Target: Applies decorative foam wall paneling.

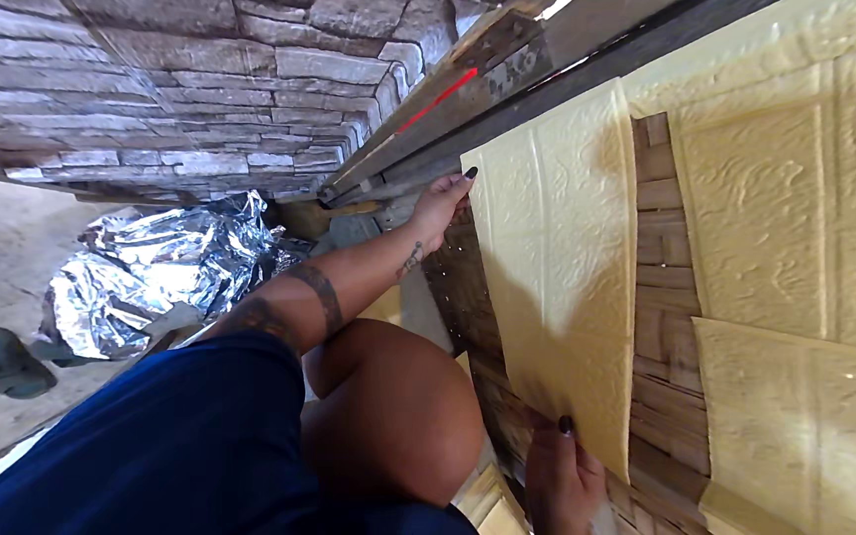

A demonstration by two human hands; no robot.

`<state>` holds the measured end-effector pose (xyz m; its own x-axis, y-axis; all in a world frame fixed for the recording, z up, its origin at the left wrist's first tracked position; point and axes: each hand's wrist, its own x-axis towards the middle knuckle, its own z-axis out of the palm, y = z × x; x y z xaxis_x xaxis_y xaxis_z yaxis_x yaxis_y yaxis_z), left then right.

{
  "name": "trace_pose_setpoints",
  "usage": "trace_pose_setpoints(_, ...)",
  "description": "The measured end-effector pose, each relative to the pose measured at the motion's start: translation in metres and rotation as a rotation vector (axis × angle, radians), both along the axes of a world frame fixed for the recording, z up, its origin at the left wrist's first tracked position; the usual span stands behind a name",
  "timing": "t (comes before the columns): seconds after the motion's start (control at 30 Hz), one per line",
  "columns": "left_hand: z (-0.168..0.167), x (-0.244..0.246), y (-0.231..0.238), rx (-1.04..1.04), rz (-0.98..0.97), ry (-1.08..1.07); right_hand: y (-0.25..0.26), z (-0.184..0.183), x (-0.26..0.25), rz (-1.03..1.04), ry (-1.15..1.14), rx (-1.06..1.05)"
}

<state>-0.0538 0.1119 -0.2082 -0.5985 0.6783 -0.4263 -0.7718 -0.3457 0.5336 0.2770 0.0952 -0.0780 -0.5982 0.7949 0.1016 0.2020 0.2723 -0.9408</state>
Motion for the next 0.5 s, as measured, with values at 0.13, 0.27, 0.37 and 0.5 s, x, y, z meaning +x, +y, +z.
trace_pose_setpoints(0.13,-0.012,0.002,0.01,0.019,0.033,0.005,0.002,-0.002,0.0,-0.003,0.005,-0.006)
trace_pose_setpoints(0.27,-0.011,0.001,0.008,0.024,0.042,0.027,0.003,-0.005,0.0,-0.009,0.021,-0.025)
trace_pose_setpoints(0.37,-0.001,-0.001,0.002,0.0,0.024,0.021,0.003,-0.005,-0.001,-0.003,0.024,-0.033)
trace_pose_setpoints(0.5,-0.004,-0.001,0.004,0.016,0.039,0.024,0.002,-0.006,-0.001,-0.01,0.03,-0.032)
